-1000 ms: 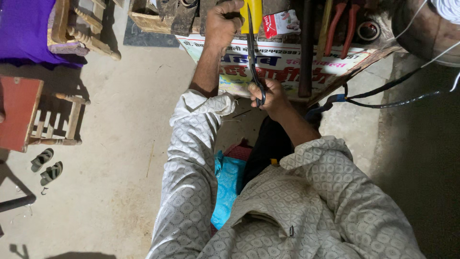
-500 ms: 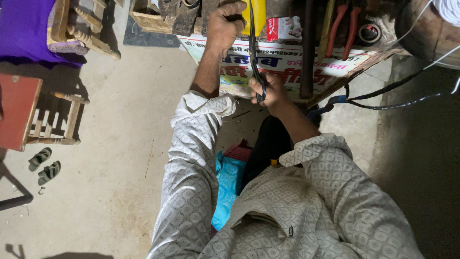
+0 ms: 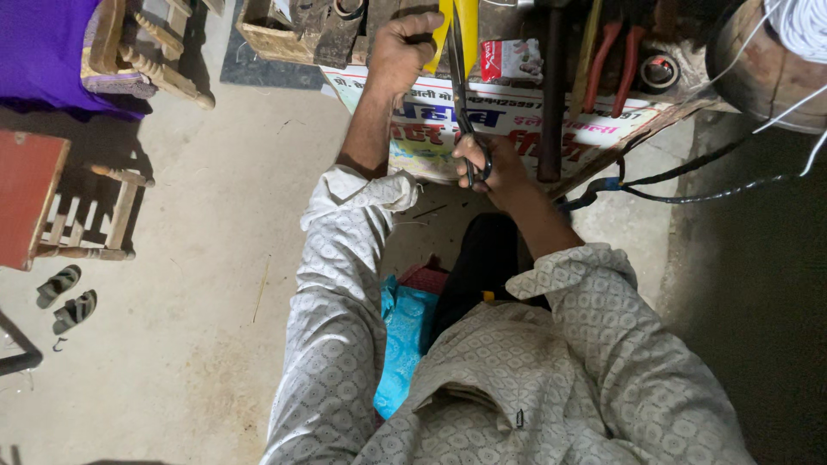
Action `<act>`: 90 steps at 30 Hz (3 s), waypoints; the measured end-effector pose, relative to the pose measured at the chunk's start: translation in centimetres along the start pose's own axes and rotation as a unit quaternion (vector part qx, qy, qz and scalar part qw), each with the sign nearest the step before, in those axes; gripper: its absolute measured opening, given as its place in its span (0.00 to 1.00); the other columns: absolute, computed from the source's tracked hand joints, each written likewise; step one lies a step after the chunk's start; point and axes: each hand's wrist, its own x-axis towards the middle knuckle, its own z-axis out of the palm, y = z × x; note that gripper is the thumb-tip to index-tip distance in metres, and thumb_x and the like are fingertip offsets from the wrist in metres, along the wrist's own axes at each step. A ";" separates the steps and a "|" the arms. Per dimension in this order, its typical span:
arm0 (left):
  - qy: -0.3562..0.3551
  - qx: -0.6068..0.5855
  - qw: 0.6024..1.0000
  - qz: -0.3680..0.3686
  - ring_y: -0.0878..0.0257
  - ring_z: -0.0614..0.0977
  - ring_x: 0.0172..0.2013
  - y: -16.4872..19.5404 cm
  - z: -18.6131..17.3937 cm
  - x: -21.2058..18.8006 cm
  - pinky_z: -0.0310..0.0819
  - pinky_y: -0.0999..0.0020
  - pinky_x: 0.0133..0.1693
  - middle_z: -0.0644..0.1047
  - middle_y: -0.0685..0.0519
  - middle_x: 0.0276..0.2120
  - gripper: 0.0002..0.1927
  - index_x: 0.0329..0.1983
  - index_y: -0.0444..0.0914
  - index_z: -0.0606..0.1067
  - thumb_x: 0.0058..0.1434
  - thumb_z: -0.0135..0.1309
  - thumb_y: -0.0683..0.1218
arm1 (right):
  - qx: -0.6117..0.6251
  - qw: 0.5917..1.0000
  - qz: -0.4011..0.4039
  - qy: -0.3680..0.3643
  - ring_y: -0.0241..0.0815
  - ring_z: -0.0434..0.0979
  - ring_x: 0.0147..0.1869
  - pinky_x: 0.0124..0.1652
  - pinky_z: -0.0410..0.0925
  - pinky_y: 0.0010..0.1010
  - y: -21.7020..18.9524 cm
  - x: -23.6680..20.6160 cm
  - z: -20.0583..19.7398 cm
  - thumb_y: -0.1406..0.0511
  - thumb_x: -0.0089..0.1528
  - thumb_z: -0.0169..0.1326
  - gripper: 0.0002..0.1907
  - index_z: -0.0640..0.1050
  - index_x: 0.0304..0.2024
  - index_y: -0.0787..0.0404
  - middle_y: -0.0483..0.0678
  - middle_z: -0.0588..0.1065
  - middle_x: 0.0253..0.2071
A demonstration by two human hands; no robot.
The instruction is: The person sits on the floor and wraps black electrical tape around a damaged section of a cable, pressing the tape down by hand. They then pick up scissors to trim the tape and continue wrapping and smoothing the taped joint.
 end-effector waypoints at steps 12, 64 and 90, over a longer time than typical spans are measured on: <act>-0.023 -0.024 0.999 0.014 0.64 0.84 0.43 0.2 -0.4 -0.8 0.80 0.72 0.45 0.84 0.48 0.47 0.24 0.54 0.31 0.81 0.54 0.51 0.28 | 0.042 0.998 -0.006 -0.041 0.35 0.74 0.26 0.20 0.58 0.22 -0.9 0.1 0.7 0.46 0.67 0.54 0.23 0.76 0.39 0.60 0.44 0.73 0.28; -0.023 -0.092 0.995 0.035 0.69 0.77 0.27 1.1 0.3 -2.6 0.70 0.73 0.32 0.81 0.55 0.32 0.12 0.46 0.32 0.83 0.60 0.60 0.30 | 0.075 0.995 -0.053 -0.043 0.36 0.77 0.27 0.22 0.63 0.25 -2.9 -1.7 3.0 0.44 0.65 0.56 0.26 0.77 0.42 0.60 0.44 0.76 0.29; -0.026 -0.081 0.996 0.020 0.60 0.83 0.53 0.2 3.2 -0.4 0.77 0.67 0.57 0.84 0.49 0.53 0.22 0.56 0.35 0.81 0.56 0.60 0.34 | 0.045 0.998 -0.020 0.028 0.37 0.72 0.25 0.24 0.63 0.24 -2.6 -1.2 -2.3 0.36 0.58 0.56 0.34 0.77 0.40 0.58 0.43 0.73 0.27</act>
